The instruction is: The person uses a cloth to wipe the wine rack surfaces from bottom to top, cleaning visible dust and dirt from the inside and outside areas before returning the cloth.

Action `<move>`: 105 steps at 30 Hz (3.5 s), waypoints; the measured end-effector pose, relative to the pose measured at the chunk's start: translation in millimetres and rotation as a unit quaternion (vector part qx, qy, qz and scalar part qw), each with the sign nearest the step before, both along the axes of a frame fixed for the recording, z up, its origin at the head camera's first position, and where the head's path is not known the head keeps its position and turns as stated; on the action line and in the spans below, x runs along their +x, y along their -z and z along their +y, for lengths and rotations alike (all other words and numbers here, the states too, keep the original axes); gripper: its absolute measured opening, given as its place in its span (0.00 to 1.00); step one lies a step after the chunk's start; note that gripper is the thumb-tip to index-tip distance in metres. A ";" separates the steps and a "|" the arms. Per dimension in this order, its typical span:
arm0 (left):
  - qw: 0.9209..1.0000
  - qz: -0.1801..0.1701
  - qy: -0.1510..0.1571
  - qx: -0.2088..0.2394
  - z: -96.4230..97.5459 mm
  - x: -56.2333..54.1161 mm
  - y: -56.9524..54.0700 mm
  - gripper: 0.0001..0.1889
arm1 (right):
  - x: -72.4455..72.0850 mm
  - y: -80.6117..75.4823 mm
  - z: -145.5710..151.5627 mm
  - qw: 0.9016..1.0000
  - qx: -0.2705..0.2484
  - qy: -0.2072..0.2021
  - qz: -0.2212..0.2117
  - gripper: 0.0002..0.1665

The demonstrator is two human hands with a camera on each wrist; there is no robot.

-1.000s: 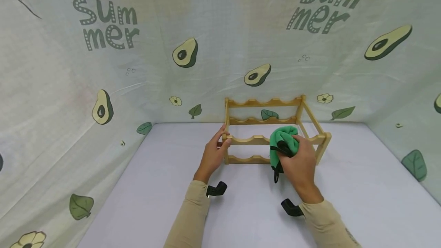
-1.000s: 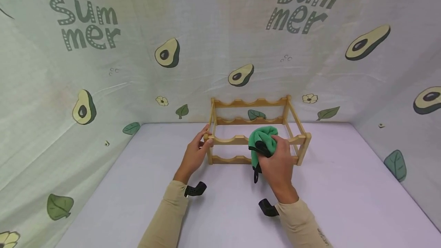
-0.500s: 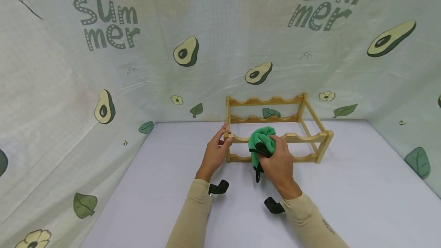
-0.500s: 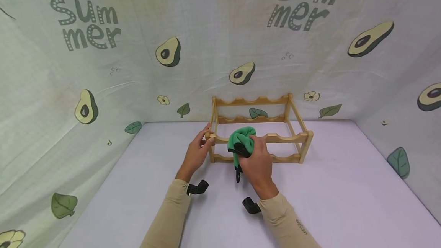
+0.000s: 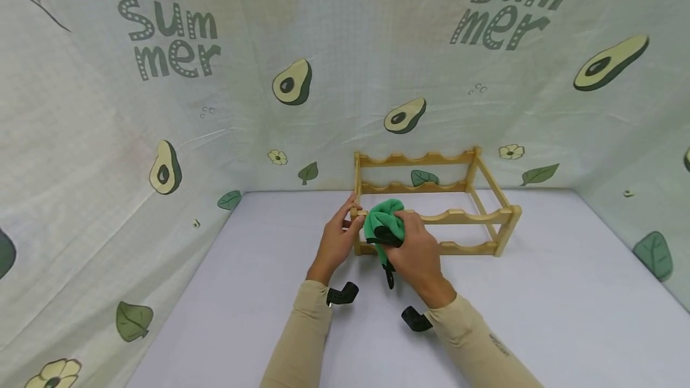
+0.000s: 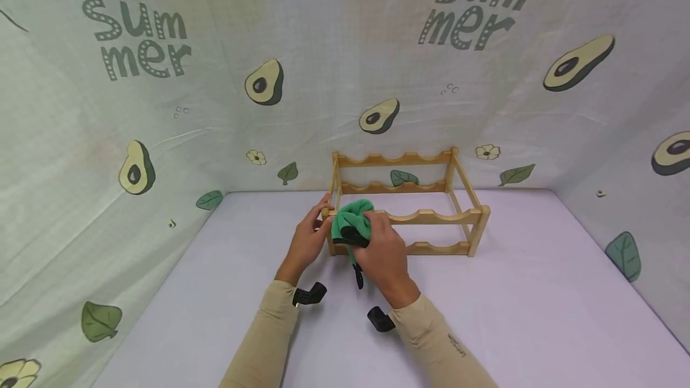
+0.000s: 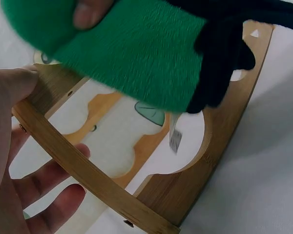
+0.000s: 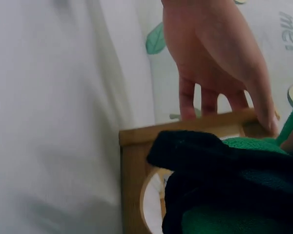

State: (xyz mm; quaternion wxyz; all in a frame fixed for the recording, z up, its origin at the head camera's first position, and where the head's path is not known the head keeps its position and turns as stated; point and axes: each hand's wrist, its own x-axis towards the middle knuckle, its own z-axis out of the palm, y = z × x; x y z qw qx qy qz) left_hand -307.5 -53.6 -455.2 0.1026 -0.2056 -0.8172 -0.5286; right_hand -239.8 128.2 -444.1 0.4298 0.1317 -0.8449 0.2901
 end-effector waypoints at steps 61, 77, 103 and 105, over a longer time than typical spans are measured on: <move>0.998 -0.024 0.029 0.042 -4.5 2.8 -1.6 0.21 | 8.6 6.2 60.9 0.990 -0.102 0.094 0.001 0.33; 0.998 -0.024 0.029 0.044 -0.7 1.7 0.9 0.22 | 19.0 0.6 99.6 0.989 -0.091 0.119 0.007 0.34; 0.999 -0.013 0.024 0.037 -3.3 0.5 0.9 0.24 | 27.4 -6.5 155.7 0.967 -0.074 0.238 0.046 0.26; 0.999 -0.018 0.026 0.040 -3.6 1.3 0.4 0.23 | 27.8 -6.6 156.9 0.965 -0.082 0.244 0.050 0.26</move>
